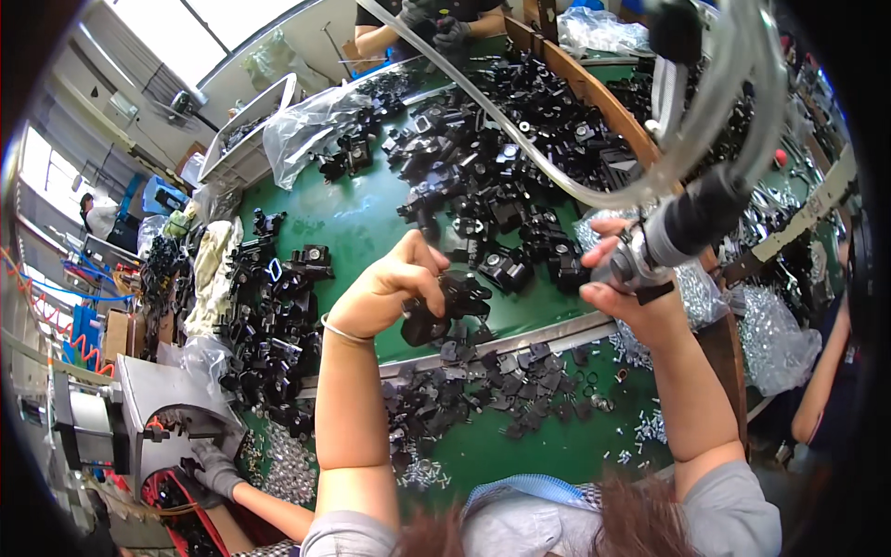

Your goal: Assembling small mechanical components using a pneumatic screwdriver at a factory workbench.

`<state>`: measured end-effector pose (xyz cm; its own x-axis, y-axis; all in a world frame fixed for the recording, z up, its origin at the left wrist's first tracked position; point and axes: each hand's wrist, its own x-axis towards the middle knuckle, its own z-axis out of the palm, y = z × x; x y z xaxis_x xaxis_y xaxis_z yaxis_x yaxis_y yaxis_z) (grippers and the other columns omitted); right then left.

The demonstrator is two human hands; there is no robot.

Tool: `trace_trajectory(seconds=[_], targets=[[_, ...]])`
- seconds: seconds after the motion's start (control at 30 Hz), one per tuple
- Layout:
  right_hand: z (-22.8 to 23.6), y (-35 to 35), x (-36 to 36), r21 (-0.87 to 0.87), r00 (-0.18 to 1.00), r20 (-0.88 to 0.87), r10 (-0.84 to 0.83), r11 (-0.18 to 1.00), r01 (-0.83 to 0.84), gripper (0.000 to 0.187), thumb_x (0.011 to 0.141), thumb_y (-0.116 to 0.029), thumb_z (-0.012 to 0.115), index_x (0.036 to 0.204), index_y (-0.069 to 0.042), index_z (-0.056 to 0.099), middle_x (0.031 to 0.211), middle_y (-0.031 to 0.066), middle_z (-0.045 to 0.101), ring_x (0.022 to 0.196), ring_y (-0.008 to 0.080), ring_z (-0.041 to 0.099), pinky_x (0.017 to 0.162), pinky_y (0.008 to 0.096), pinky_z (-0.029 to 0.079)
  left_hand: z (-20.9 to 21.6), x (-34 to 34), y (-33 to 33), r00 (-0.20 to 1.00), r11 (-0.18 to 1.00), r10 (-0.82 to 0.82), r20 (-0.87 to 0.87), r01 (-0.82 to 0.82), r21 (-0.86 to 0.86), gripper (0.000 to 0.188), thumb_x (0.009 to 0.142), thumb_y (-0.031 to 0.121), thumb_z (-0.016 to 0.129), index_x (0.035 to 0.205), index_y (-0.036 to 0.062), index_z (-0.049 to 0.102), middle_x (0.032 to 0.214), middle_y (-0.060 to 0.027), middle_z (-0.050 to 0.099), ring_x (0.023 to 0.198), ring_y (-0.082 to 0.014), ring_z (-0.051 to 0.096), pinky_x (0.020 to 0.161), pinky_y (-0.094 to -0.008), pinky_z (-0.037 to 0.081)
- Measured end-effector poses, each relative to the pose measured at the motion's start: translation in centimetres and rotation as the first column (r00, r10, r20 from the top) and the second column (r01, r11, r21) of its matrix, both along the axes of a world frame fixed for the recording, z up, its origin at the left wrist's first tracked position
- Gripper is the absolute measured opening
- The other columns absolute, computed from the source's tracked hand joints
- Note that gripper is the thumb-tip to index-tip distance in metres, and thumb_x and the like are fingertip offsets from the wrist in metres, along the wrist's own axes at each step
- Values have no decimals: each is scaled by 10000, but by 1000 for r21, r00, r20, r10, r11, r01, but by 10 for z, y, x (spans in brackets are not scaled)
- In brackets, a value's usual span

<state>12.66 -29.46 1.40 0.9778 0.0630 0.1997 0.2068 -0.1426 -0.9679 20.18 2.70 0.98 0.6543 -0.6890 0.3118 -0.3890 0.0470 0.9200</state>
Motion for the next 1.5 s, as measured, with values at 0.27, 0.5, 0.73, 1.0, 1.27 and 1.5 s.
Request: trace_trajectory(seconds=[0.27, 0.5, 0.73, 1.0, 1.27, 1.5], targets=[[-11, 18, 2, 23, 994, -2, 111, 994, -111, 624, 689, -11, 759, 1254, -4, 497, 1072, 46, 604, 932, 105, 549, 871, 270, 429, -24, 33, 0, 938, 917, 329, 112, -346, 200, 209, 749, -63, 533, 777, 64, 697, 927, -71, 534, 1035, -217, 497, 928, -314, 412], [-22, 22, 15, 87, 991, 129, 26, 995, -38, 633, 707, -4, 752, 1281, 11, 486, 1014, 36, 616, 910, 102, 558, 845, 248, 451, -27, 127, 14, 395, 396, 700, 595, -908, 138, 261, 854, 185, 643, 1113, 164, 668, 1147, -173, 580, 1010, -292, 547, 923, -384, 439], [-10, 6, 46, 71, 983, 177, -50, 997, 38, 583, 727, -31, 725, 1259, 20, 494, 1027, 44, 614, 959, 102, 545, 895, 269, 431, -53, 106, 171, 821, -291, 392, 416, -318, 902, 779, 584, 297, 811, 1292, 201, 500, 1420, -256, 341, 1104, -409, 559, 957, -449, 470], [-32, 23, 36, -291, 974, 219, -54, 949, 119, 542, 697, -165, 831, 1131, -36, 534, 1011, 86, 629, 730, 152, 617, 634, 305, 512, -33, 25, 102, 494, 24, 554, 670, -814, 581, 567, 631, 189, 739, 1137, 83, 507, 1177, -259, 488, 983, -459, 579, 834, -483, 509], [-3, 101, -12, -321, 876, 477, -68, 915, 245, 616, 719, -267, 824, 1208, -22, 541, 966, 107, 636, 837, 227, 643, 763, 329, 527, -57, -196, -16, 565, 626, 765, -311, -765, 151, 608, 631, 130, 802, 1164, -1, 540, 1039, -70, 458, 990, -183, 516, 885, -336, 447], [-30, 70, -110, -346, 945, 199, 258, 921, -179, 593, 742, -232, 799, 1227, -30, 524, 1086, 137, 583, 969, 248, 613, 793, 335, 523, -73, -258, -74, 351, 581, 469, -811, -813, -16, 420, 838, 105, 695, 1212, 35, 518, 1058, -32, 580, 974, -142, 553, 877, -278, 456]])
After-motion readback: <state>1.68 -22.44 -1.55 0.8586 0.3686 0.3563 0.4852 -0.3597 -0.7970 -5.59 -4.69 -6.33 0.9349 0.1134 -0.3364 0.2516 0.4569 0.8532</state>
